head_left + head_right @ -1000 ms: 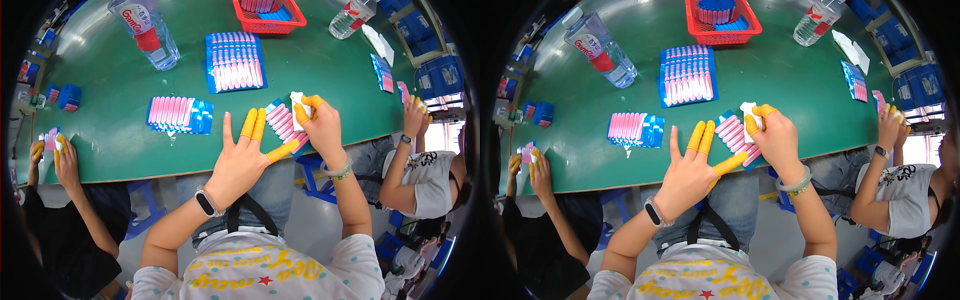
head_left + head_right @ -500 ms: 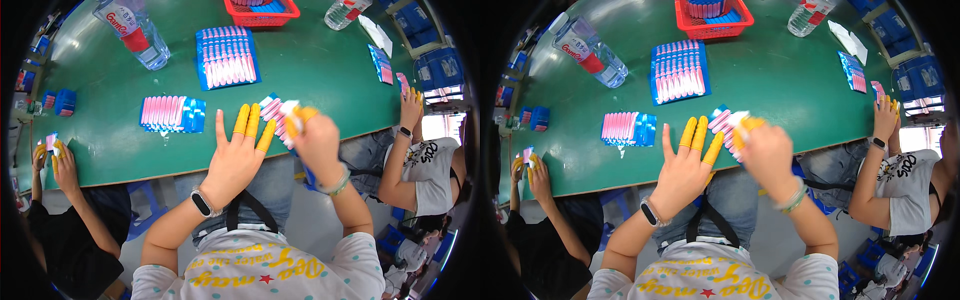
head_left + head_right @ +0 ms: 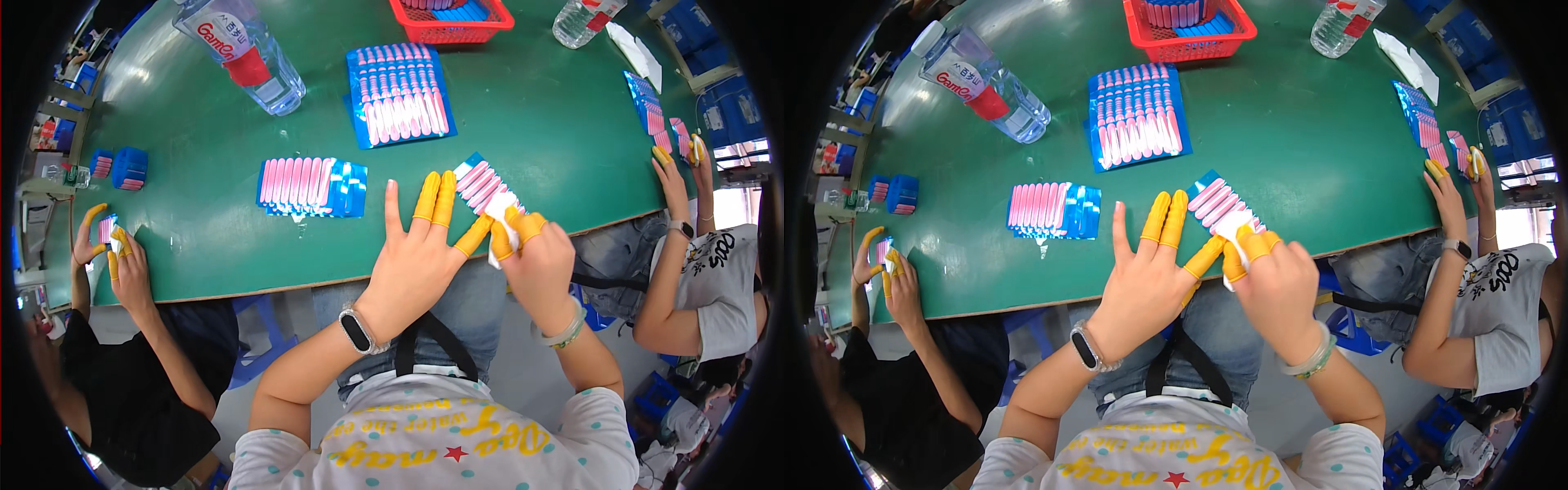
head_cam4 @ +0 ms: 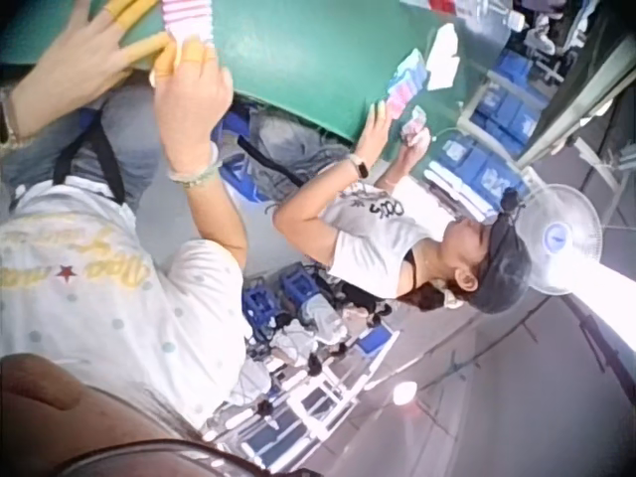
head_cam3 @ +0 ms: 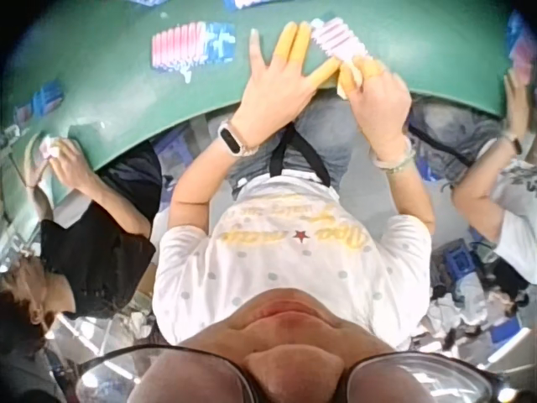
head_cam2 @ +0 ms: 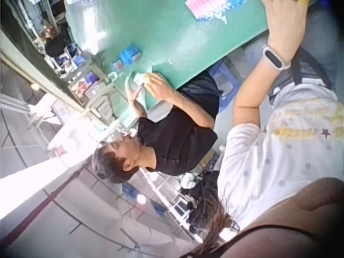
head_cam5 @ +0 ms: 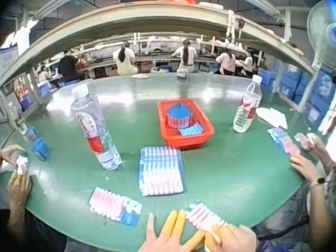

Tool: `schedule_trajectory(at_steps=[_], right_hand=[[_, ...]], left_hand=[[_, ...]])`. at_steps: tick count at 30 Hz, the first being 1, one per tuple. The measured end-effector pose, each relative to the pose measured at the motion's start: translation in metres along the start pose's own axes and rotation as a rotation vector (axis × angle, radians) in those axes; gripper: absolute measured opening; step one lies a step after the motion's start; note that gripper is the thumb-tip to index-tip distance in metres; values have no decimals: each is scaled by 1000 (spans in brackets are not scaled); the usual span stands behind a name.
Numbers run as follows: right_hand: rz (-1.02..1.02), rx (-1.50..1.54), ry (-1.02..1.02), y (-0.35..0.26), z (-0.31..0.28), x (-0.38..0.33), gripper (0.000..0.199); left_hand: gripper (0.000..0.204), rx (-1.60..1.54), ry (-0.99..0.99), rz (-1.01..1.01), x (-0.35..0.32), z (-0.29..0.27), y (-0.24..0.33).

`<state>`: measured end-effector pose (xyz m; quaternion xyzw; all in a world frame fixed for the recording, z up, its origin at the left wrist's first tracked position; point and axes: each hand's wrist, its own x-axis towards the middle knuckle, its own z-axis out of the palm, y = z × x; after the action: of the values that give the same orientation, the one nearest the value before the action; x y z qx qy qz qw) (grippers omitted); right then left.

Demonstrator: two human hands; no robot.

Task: The person wipes small plastic components with a damp cloth and water, then organizes them on a green assembly table.

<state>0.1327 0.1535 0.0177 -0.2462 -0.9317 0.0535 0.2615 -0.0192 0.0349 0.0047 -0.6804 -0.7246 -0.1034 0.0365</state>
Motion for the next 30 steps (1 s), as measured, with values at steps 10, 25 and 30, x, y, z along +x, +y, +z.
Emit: schedule_trajectory(at_steps=[10,25,30], right_hand=[[46,42,-41,9,-12,-4,24],[395,451,-39,18,-11,11,19],[418,596,-86,10,3,23,19]], left_hand=[[67,6,-18,-12,3,-4,-3],[58,-189,284,-395,-57,-41,-40],[52,65,284,-714,-93,-36,-85]])
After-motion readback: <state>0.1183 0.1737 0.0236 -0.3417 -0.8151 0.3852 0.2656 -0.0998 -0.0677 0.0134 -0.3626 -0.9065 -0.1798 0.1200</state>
